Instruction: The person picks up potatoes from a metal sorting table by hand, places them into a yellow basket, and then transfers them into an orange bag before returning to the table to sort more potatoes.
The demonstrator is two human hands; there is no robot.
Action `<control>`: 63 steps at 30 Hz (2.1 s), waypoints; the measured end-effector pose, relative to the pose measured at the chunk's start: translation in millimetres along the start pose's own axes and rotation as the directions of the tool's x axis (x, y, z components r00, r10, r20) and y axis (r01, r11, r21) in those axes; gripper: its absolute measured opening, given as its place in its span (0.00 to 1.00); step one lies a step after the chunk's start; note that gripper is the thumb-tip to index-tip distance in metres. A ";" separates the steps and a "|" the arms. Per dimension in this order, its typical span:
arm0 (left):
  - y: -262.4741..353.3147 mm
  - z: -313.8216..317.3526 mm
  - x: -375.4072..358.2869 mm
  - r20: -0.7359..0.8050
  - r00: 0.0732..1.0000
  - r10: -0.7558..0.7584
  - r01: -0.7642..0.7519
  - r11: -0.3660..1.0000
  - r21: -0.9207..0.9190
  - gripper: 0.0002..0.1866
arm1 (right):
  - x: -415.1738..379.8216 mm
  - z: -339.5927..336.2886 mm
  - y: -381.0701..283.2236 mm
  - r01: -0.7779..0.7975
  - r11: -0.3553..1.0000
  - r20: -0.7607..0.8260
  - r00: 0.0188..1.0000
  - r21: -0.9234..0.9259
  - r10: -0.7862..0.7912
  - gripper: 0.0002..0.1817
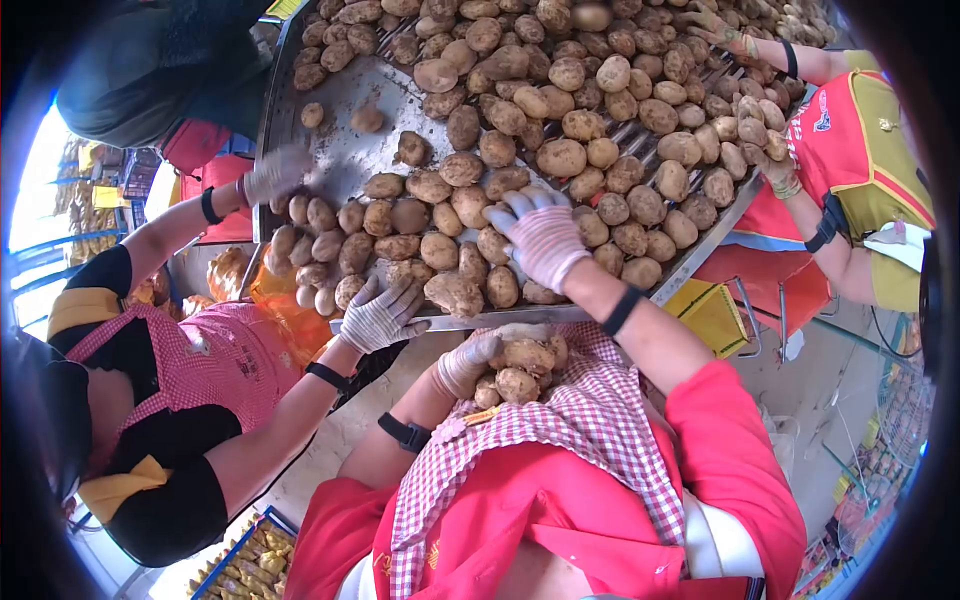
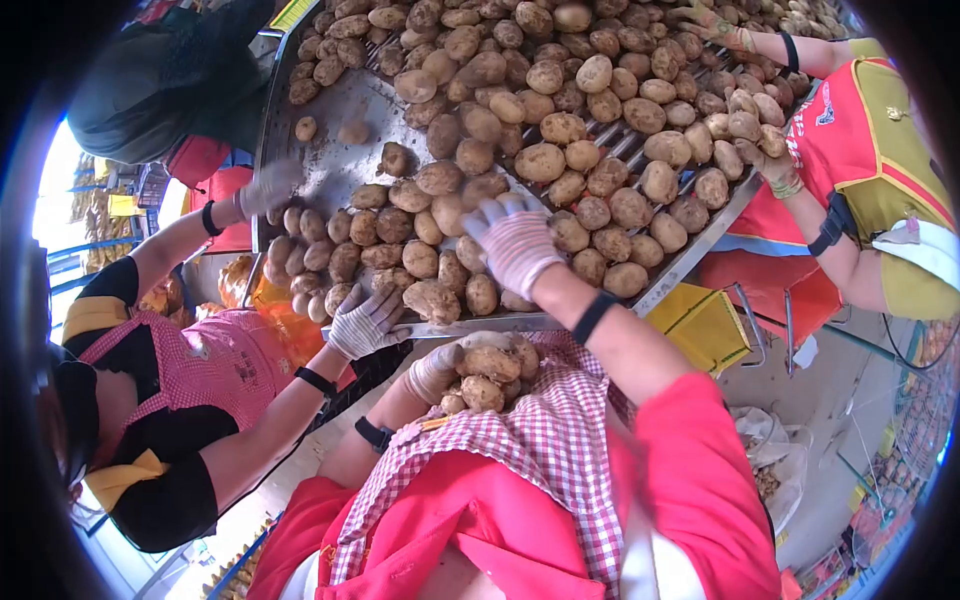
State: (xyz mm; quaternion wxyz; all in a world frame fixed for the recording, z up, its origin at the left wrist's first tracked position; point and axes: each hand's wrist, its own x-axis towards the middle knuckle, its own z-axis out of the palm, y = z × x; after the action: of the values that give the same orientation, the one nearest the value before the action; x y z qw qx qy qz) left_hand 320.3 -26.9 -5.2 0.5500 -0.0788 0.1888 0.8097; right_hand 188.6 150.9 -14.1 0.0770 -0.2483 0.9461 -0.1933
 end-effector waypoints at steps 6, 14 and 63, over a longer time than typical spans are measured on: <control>-10.5 12.3 -5.6 -0.159 0.987 0.001 -0.011 0.998 -0.065 0.53 | 29.4 -11.7 3.4 0.166 0.972 -0.132 0.981 0.169 -0.144 0.26; 17.7 14.2 -10.3 -0.128 0.992 0.014 -0.020 0.999 -0.047 0.51 | 82.5 0.0 53.3 -0.238 0.971 -0.367 0.900 0.031 0.233 0.24; 112.1 -51.3 7.2 0.039 0.987 0.155 -0.147 0.974 -0.171 0.47 | 189.4 -26.8 29.8 0.018 0.889 0.021 0.999 0.457 -0.031 0.26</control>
State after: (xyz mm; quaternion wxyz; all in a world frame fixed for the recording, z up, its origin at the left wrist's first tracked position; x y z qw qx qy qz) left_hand 210.2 -77.1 -30.0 0.4829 -0.0890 0.1113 0.8640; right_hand 5.2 89.0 -11.0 0.1441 -0.2379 0.8697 -0.4078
